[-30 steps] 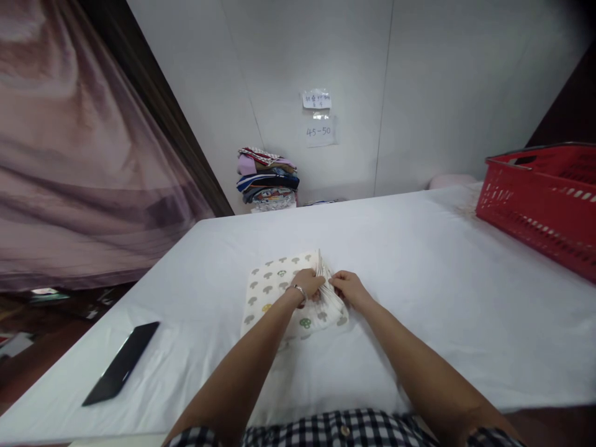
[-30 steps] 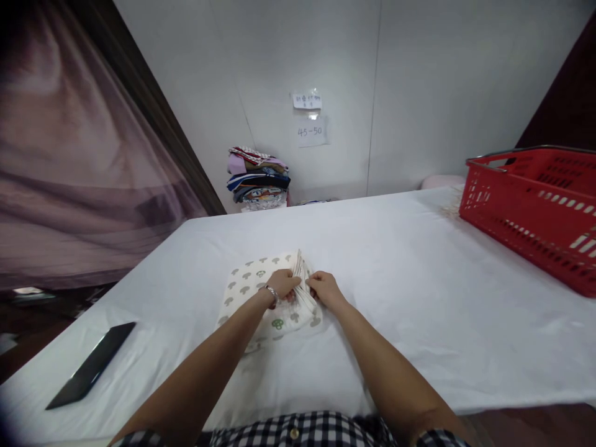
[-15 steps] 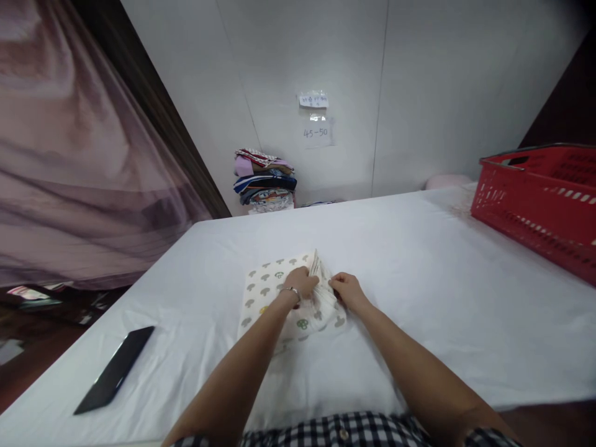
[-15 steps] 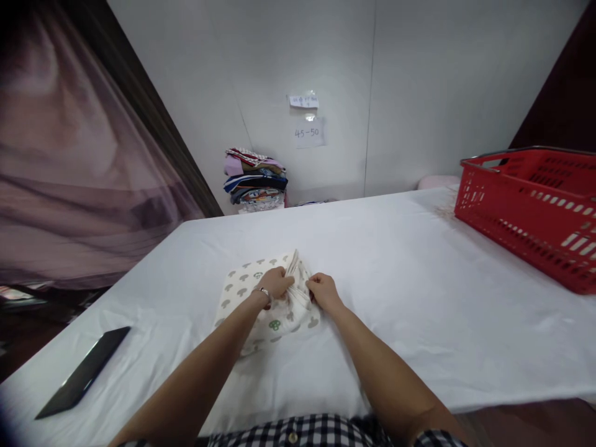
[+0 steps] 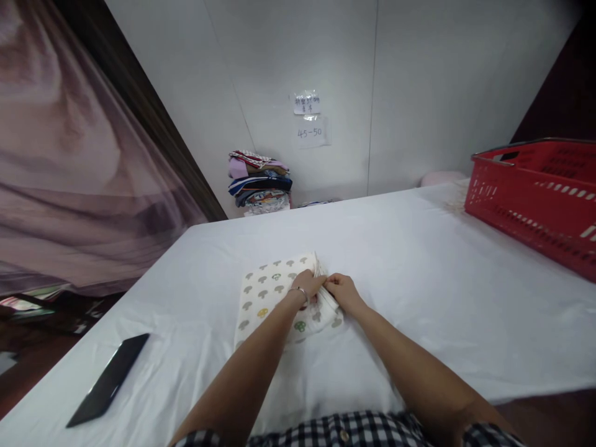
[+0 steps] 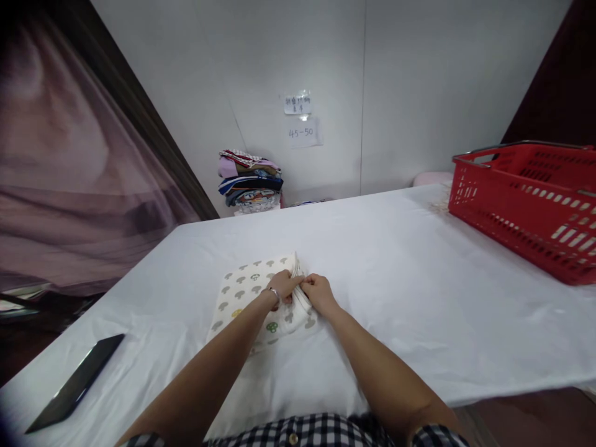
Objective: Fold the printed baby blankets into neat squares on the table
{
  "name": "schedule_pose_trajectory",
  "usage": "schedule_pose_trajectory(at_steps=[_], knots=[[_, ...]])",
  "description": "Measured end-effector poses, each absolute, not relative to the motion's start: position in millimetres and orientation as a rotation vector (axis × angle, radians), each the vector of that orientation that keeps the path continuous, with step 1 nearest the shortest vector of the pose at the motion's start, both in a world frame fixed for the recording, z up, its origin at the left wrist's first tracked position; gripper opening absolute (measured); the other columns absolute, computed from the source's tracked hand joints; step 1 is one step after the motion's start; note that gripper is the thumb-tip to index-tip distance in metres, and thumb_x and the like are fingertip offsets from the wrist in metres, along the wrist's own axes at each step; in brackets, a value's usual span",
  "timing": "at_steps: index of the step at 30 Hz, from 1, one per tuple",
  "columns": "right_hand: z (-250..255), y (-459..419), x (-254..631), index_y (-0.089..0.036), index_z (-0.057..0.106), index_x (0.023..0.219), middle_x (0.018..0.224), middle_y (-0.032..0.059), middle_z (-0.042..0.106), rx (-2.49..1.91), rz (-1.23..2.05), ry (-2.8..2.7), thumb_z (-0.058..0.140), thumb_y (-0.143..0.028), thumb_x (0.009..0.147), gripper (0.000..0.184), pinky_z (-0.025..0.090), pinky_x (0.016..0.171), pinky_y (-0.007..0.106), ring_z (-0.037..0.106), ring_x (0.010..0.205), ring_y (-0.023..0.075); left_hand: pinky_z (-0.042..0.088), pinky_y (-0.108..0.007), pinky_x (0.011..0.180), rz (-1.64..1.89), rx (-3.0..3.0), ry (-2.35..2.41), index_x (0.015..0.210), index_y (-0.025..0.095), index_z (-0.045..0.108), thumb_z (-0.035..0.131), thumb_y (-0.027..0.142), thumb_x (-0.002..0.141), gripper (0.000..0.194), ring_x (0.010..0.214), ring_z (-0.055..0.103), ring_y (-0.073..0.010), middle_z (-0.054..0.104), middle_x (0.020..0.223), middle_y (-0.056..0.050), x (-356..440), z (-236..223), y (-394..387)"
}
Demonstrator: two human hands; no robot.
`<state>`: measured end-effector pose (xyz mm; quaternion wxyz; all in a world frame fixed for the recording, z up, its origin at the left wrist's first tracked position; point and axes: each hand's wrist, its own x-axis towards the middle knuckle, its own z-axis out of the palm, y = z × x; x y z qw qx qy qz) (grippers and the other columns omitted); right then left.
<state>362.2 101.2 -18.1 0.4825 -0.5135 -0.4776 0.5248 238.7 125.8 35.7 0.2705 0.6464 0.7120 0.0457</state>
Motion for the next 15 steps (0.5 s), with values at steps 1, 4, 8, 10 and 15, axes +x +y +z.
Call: schedule_pose_trajectory(at_steps=[1,4,8,10,15], knots=[[-17.0,100.6,361.6,-0.016,0.058,0.062,0.052,-0.0034,0.054,-1.225,1.311,-1.158,0.059,-0.030,0.059,0.014,0.035,0.050,0.023,0.045,0.051,0.0100,0.045,-0.025,0.048,0.139,1.682,1.910,0.087,0.013,0.056,0.047,0.049,0.078,0.039,0.050,0.061,-0.0173,0.065,0.065,-0.008,236.9,35.3,126.8],[-9.9,96.9,360.9,-0.017,0.062,0.071,0.059,-0.0018,0.060,-1.128,1.440,-1.138,0.058,-0.030,0.058,0.019,0.039,0.052,0.023,0.049,0.052,0.0105,0.042,-0.023,0.042,0.197,1.520,1.867,0.085,0.012,0.056,0.052,0.056,0.074,0.045,0.048,0.058,-0.0154,0.062,0.064,-0.006,232.1,38.4,129.0],[-1.4,92.7,363.6,-0.017,0.062,0.072,0.079,0.0031,0.067,-1.056,1.551,-1.128,0.057,-0.029,0.056,0.021,0.044,0.053,0.025,0.055,0.058,0.0123,0.042,-0.020,0.041,0.169,1.487,1.836,0.077,0.012,0.056,0.057,0.045,0.074,0.032,0.047,0.055,-0.0130,0.057,0.056,-0.001,228.8,45.7,130.7],[-3.1,94.9,366.0,-0.017,0.059,0.066,0.081,0.0044,0.068,-1.087,1.529,-1.119,0.055,-0.028,0.057,0.015,0.043,0.050,0.024,0.056,0.058,0.0127,0.042,-0.020,0.041,0.145,1.489,1.835,0.077,0.012,0.056,0.057,0.034,0.074,0.022,0.046,0.055,-0.0124,0.055,0.054,0.000,226.4,49.9,132.0],[-22.3,108.6,374.2,-0.018,0.058,0.079,0.070,0.0013,0.064,-1.308,1.340,-1.091,0.053,-0.024,0.064,0.017,0.036,0.043,0.020,0.054,0.053,0.0112,0.044,-0.021,0.042,0.099,1.545,1.893,0.088,0.010,0.055,0.051,0.022,0.074,0.019,0.045,0.056,-0.0135,0.057,0.055,-0.001,205.0,70.8,139.2]])
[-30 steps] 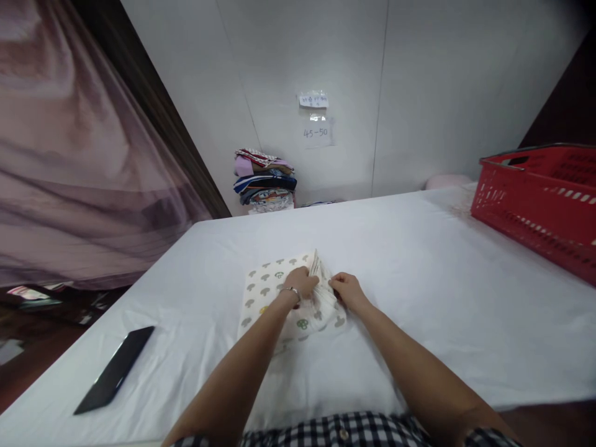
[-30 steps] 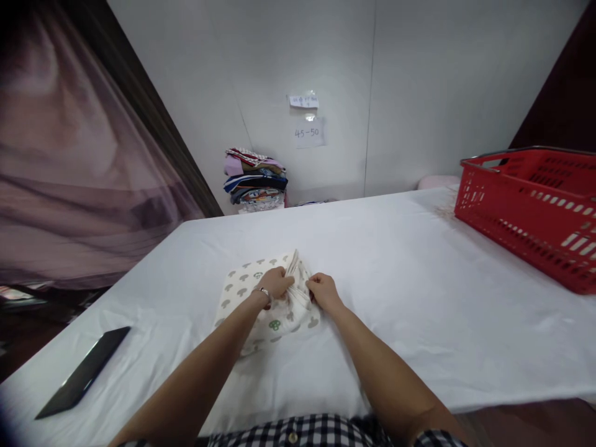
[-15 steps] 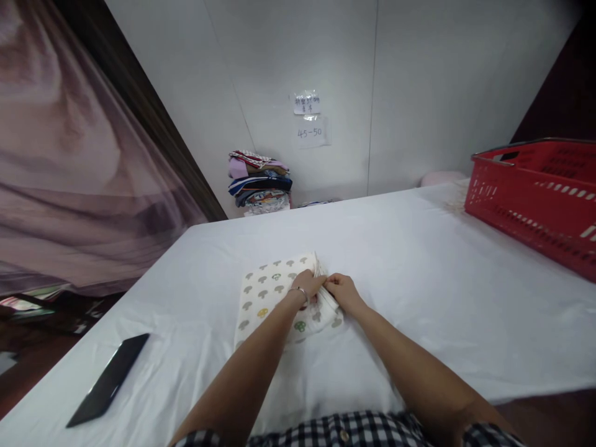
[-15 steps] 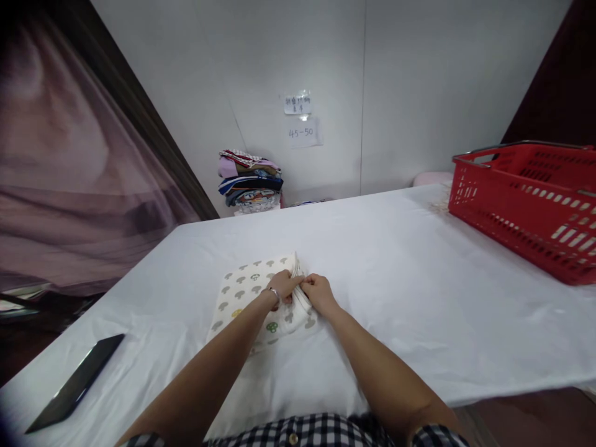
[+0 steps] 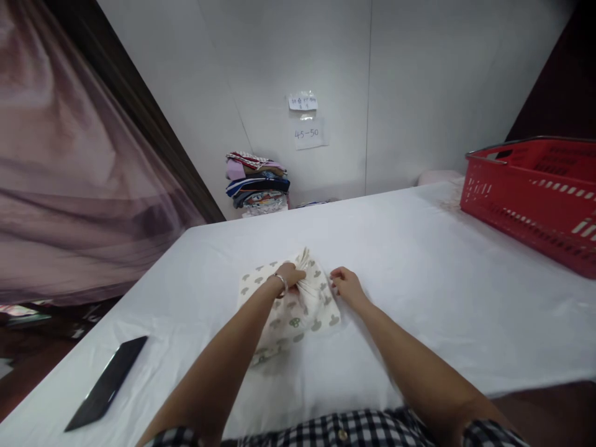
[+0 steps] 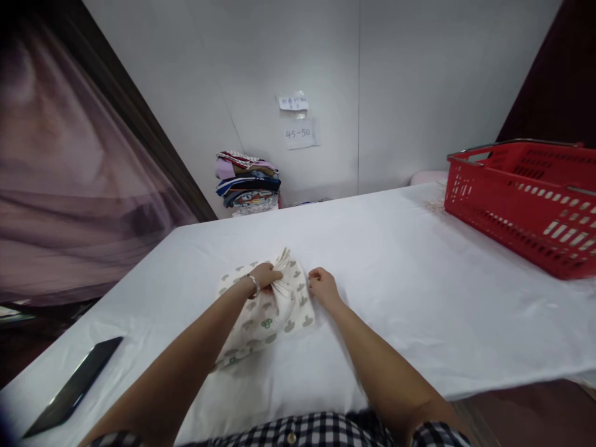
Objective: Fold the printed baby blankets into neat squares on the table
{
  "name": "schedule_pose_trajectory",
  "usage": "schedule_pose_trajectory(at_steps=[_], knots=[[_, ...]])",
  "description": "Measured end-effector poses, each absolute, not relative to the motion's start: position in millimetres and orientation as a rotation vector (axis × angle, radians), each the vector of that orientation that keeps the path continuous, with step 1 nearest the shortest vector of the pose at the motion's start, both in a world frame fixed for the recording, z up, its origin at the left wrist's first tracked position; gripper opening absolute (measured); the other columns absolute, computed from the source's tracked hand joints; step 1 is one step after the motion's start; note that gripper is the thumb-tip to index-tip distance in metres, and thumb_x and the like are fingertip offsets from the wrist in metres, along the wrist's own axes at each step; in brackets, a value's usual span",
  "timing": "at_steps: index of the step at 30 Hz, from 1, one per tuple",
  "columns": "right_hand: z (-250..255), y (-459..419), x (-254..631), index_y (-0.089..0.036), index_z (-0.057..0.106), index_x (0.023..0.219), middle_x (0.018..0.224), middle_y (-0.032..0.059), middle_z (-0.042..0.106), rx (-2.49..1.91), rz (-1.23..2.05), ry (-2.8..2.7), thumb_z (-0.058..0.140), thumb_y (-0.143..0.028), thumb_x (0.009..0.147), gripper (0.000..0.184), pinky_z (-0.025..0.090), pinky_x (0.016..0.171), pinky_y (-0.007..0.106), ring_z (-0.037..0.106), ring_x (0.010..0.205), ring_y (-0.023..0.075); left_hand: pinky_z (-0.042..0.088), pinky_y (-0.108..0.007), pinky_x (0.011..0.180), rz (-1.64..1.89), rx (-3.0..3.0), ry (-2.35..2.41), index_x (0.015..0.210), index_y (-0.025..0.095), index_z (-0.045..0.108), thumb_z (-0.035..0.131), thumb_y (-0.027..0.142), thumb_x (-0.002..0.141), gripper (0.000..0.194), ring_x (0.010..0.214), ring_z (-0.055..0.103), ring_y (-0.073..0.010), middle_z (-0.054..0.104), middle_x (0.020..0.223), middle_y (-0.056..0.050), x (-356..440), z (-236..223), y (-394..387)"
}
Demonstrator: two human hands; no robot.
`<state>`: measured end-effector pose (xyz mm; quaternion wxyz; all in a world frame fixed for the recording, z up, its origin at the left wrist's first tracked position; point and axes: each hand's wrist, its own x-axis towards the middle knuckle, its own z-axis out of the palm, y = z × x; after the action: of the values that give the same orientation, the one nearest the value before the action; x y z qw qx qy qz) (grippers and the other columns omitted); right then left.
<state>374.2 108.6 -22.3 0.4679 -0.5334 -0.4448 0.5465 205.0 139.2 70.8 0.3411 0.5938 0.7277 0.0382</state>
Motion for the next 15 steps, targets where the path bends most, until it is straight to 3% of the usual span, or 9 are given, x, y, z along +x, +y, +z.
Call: schedule_pose_trajectory(at_steps=[4,10,15], knots=[[-30.1,111.3,374.5,-0.016,0.061,0.092,0.058,-0.0007,0.059,-1.410,1.329,-1.185,0.061,-0.028,0.065,0.030,0.033,0.043,0.022,0.048,0.044,0.0102,0.045,-0.023,0.043,0.012,1.634,1.934,0.091,0.008,0.058,0.051,0.022,0.072,0.025,0.048,0.060,-0.0178,0.060,0.057,-0.006,195.6,87.2,143.1],[-26.9,106.5,369.1,-0.015,0.065,0.070,0.055,-0.0010,0.057,-1.432,1.300,-1.317,0.067,-0.023,0.057,0.016,0.032,0.051,0.022,0.049,0.054,0.0116,0.045,-0.026,0.045,-0.148,1.741,1.933,0.094,0.009,0.062,0.055,0.021,0.066,0.031,0.051,0.061,-0.0212,0.065,0.062,-0.011,244.6,73.6,134.5],[-31.8,105.5,370.3,-0.015,0.063,0.074,0.055,-0.0021,0.056,-1.434,1.341,-1.245,0.061,-0.024,0.059,0.017,0.033,0.052,0.022,0.048,0.054,0.0116,0.047,-0.028,0.048,-0.222,1.752,1.923,0.095,0.007,0.063,0.057,0.021,0.065,0.033,0.052,0.063,-0.0225,0.066,0.060,-0.012,263.7,62.3,132.5]])
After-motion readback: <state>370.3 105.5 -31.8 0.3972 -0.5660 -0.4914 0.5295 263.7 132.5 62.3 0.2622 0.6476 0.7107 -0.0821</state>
